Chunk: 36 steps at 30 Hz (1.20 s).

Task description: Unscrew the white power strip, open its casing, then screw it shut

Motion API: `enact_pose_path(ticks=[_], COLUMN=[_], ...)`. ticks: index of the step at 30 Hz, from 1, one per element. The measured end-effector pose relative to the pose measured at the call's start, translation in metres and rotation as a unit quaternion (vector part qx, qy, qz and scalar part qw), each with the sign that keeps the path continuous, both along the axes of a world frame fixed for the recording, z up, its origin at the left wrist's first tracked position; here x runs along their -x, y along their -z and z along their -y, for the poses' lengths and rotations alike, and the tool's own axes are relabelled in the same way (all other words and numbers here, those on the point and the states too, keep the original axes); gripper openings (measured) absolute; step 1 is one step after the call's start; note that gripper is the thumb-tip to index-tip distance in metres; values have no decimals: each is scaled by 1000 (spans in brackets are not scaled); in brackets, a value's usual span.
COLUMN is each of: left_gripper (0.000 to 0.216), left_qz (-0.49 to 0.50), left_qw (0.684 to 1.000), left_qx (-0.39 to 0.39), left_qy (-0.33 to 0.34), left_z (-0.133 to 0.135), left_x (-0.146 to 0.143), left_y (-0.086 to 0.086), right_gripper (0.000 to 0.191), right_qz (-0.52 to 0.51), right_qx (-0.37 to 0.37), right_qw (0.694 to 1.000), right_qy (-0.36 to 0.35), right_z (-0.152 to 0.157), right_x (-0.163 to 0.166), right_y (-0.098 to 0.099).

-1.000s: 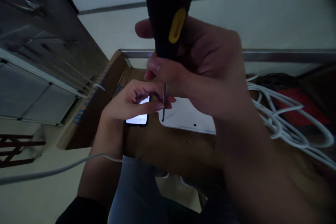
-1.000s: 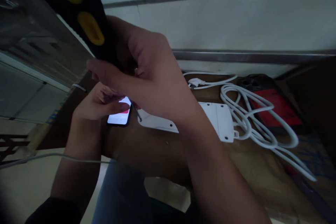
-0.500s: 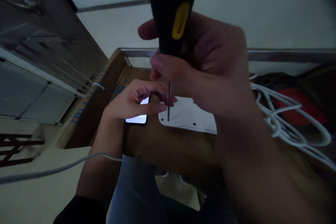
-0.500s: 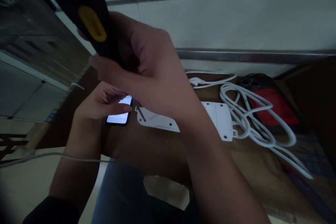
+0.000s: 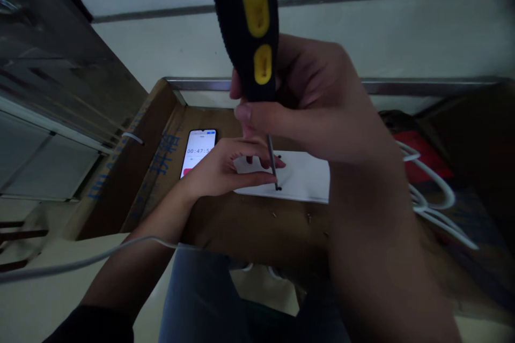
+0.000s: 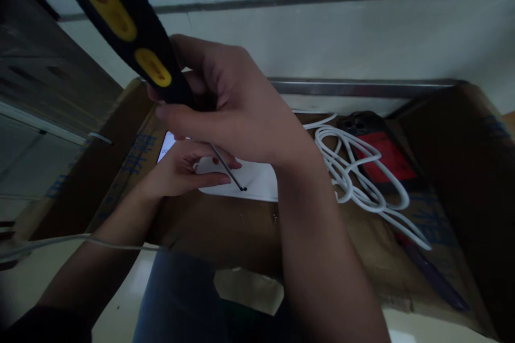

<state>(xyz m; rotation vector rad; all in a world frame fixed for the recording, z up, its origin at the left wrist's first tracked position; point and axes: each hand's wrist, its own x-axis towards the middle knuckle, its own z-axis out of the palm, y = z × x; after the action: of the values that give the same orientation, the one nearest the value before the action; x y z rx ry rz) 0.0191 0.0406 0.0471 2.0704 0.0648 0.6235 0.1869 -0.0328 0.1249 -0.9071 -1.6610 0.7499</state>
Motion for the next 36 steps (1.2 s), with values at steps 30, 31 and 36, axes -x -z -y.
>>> enact_pose_path(ticks=[30,31,36], left_gripper=[15,17,22], left_qz=[-54,-55,-62], left_qw=[998,998,997], left_qx=[2,-1,-16], left_qy=[-29,-33,-44], left_z=[17,18,24], left_x=[-12,-13,-16], left_y=[-5,-4,-3], right_gripper=[31,33,38], right_qz=[-185,-203,-250], right_qx=[-31,-39,-54], right_qw=[981,977,967], right_qy=[52,55,4], right_z=[2,1,2], right_x=[1,-1,-10], right_y=[-7,-7,-7])
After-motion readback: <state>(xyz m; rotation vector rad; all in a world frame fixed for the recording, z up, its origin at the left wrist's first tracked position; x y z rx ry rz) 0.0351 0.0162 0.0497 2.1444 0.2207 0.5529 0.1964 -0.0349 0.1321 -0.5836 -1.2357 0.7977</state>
